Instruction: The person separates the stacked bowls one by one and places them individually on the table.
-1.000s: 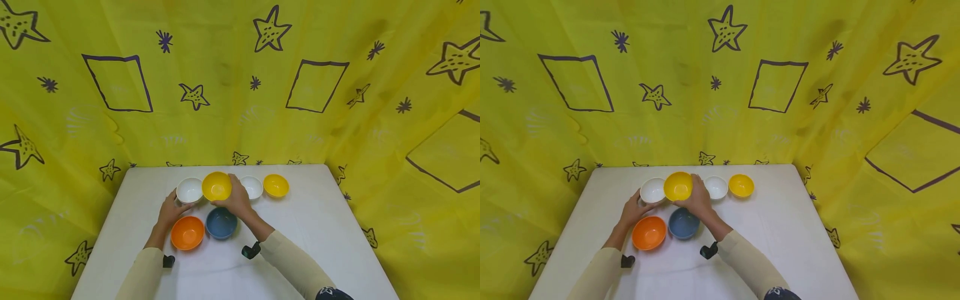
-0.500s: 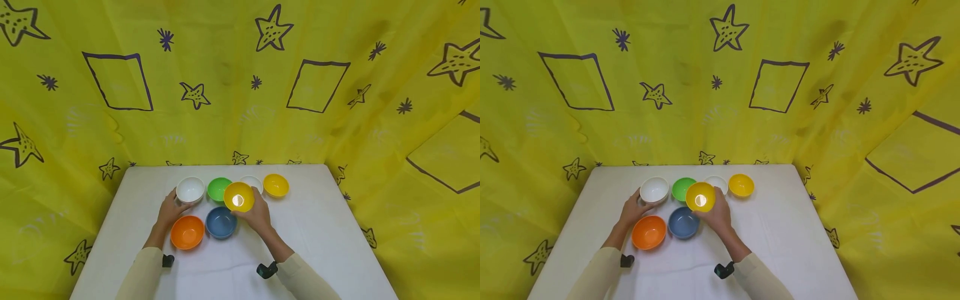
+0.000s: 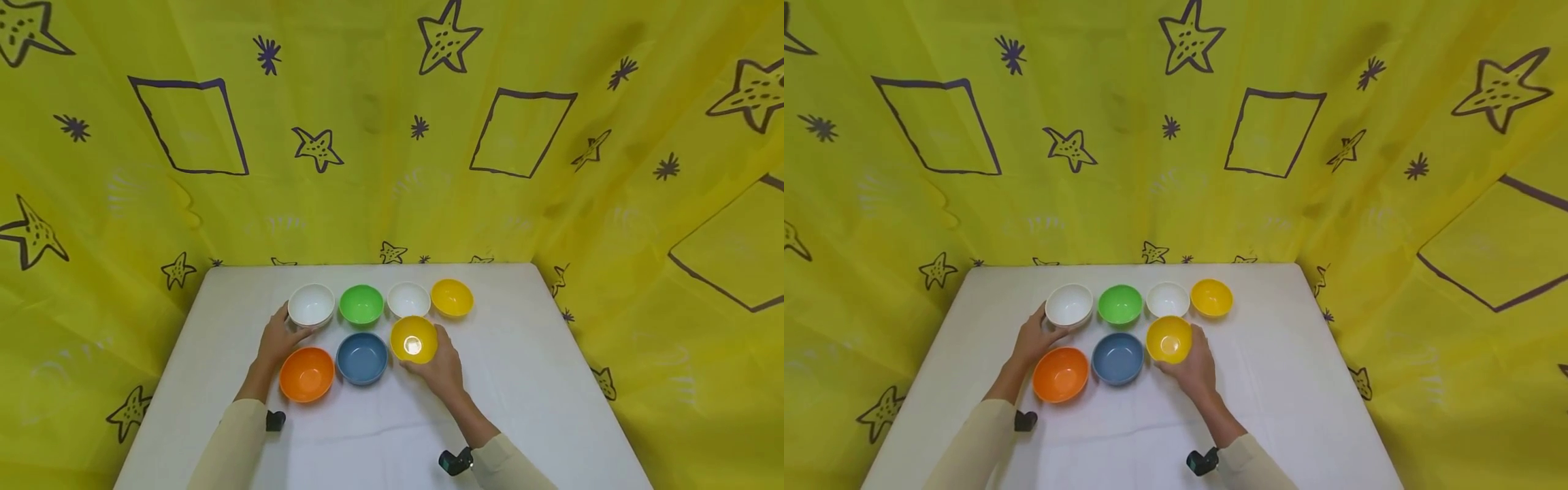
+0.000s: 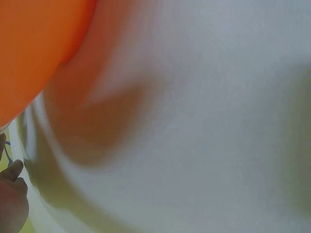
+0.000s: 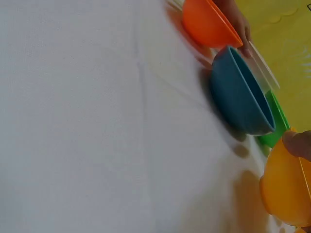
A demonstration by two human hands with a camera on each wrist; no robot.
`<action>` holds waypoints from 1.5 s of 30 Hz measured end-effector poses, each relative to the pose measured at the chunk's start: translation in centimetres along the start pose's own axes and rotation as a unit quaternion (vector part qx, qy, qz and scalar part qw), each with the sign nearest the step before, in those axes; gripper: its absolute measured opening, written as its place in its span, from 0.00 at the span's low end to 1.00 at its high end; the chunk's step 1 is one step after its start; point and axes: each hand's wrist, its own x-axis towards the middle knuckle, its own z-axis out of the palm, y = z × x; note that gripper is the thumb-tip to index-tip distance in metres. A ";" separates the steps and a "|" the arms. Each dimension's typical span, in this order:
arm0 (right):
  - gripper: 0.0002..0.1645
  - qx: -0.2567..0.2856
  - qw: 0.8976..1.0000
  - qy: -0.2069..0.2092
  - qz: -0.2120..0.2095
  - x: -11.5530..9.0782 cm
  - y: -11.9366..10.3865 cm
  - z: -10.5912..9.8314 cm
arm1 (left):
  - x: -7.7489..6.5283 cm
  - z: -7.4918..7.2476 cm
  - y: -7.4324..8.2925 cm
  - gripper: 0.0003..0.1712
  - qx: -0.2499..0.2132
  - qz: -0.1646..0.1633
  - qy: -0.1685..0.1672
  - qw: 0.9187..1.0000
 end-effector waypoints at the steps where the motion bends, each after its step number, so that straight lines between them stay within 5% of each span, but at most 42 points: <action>1: 0.62 -0.001 1.000 -0.002 0.005 0.0 0.1 0.0 | 0.0 0.0 0.1 0.58 0.000 0.000 0.000 1.000; 25: 0.73 -0.055 0.997 -0.023 0.054 -1.3 0.7 0.1 | 0.2 -0.2 -0.2 0.60 0.002 -0.008 0.000 1.000; 33: 0.66 -0.010 0.999 0.034 -0.020 0.0 -1.5 0.7 | 0.1 -0.1 -0.2 0.61 0.000 -0.008 -0.003 1.000; 45: 0.69 0.008 0.998 -0.026 -0.048 4.7 -7.1 3.1 | -0.1 -0.3 0.1 0.61 0.000 -0.014 -0.007 1.000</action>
